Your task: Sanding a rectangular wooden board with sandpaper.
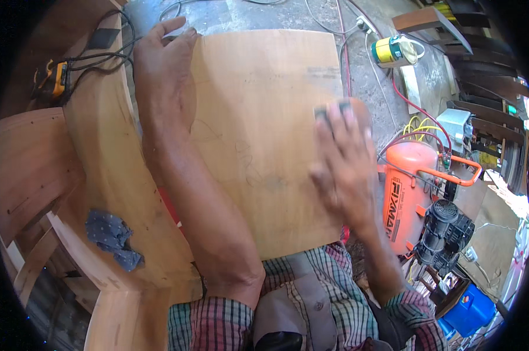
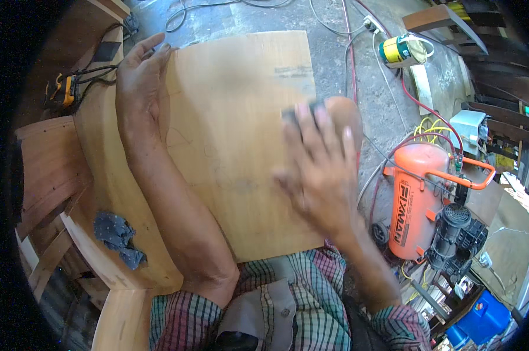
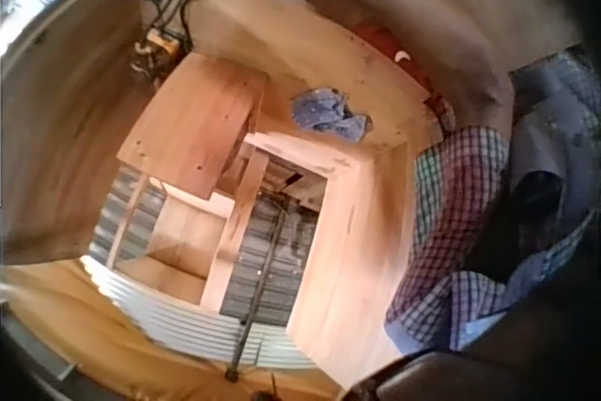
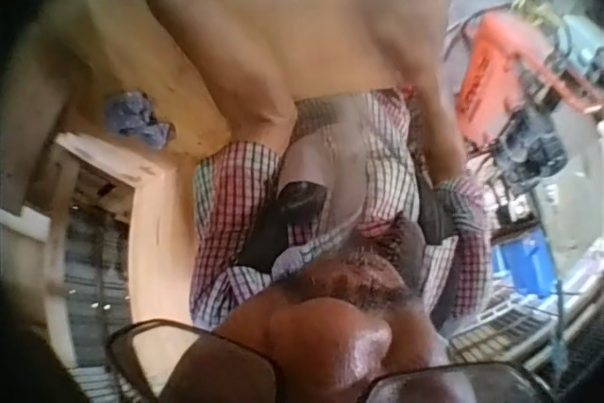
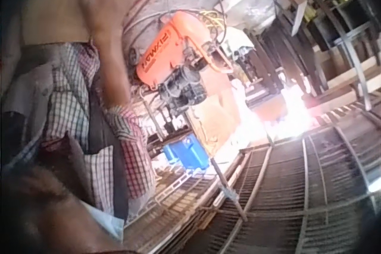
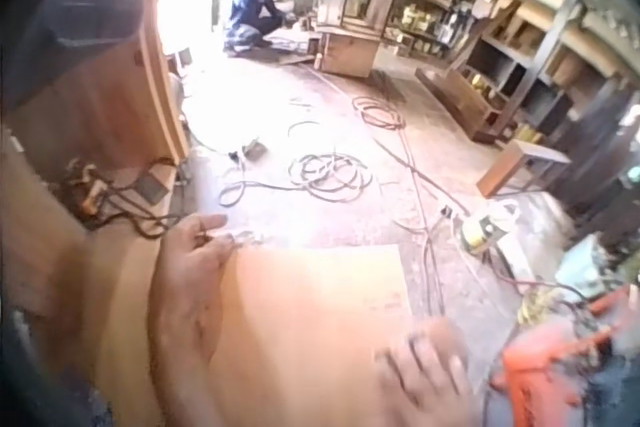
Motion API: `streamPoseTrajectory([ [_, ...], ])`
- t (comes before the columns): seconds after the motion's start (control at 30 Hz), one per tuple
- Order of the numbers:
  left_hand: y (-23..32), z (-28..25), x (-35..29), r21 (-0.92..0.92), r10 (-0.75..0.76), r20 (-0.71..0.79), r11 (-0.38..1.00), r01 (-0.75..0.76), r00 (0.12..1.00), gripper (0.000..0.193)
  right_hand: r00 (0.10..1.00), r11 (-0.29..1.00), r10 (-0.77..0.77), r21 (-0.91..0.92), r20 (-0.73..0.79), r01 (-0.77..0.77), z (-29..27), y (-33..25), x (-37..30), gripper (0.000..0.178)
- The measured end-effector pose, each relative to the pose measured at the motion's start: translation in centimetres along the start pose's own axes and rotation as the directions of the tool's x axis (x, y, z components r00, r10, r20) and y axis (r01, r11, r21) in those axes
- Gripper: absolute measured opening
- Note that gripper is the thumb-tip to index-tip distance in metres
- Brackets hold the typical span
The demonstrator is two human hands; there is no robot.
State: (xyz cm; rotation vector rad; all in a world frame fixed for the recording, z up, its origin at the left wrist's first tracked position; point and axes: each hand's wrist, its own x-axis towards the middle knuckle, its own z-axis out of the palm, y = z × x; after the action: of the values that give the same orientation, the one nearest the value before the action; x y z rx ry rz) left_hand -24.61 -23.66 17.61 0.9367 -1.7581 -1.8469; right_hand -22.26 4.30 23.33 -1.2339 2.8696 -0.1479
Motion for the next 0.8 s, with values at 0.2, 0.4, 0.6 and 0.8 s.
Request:
streamPoseTrajectory([
  [0.2, 0.5, 1.1, -0.1, -0.098, 0.029, -0.01, 0.995, -0.03, 1.0, 0.036, 0.997, 0.997, -0.04, -0.073, -0.06, 0.035, 1.7, 3.4, 6.9, 0.055],
  [0.4, 0.3, 0.4, -0.2, -0.152, -0.042, -0.004, 0.987, 0.041, 0.999, 0.034, 0.988, 0.999, 0.007, 0.036, -0.155, -0.001, 1.9, 1.8, 3.9, 0.056],
  [0.6, 0.0, -0.1, -0.3, -0.232, -0.001, 0.004, 0.973, 0.001, 1.0, 0.033, 1.0, 1.0, -0.003, 0.016, 0.001, 0.003, 0.4, 1.1, 2.0, 0.058],
  [0.8, 0.5, 0.4, -0.3, -0.195, 0.007, -0.024, 0.981, -0.011, 1.0, 0.033, 0.97, 0.997, -0.04, -0.077, -0.239, 0.022, 2.8, 2.7, 9.4, 0.058],
])
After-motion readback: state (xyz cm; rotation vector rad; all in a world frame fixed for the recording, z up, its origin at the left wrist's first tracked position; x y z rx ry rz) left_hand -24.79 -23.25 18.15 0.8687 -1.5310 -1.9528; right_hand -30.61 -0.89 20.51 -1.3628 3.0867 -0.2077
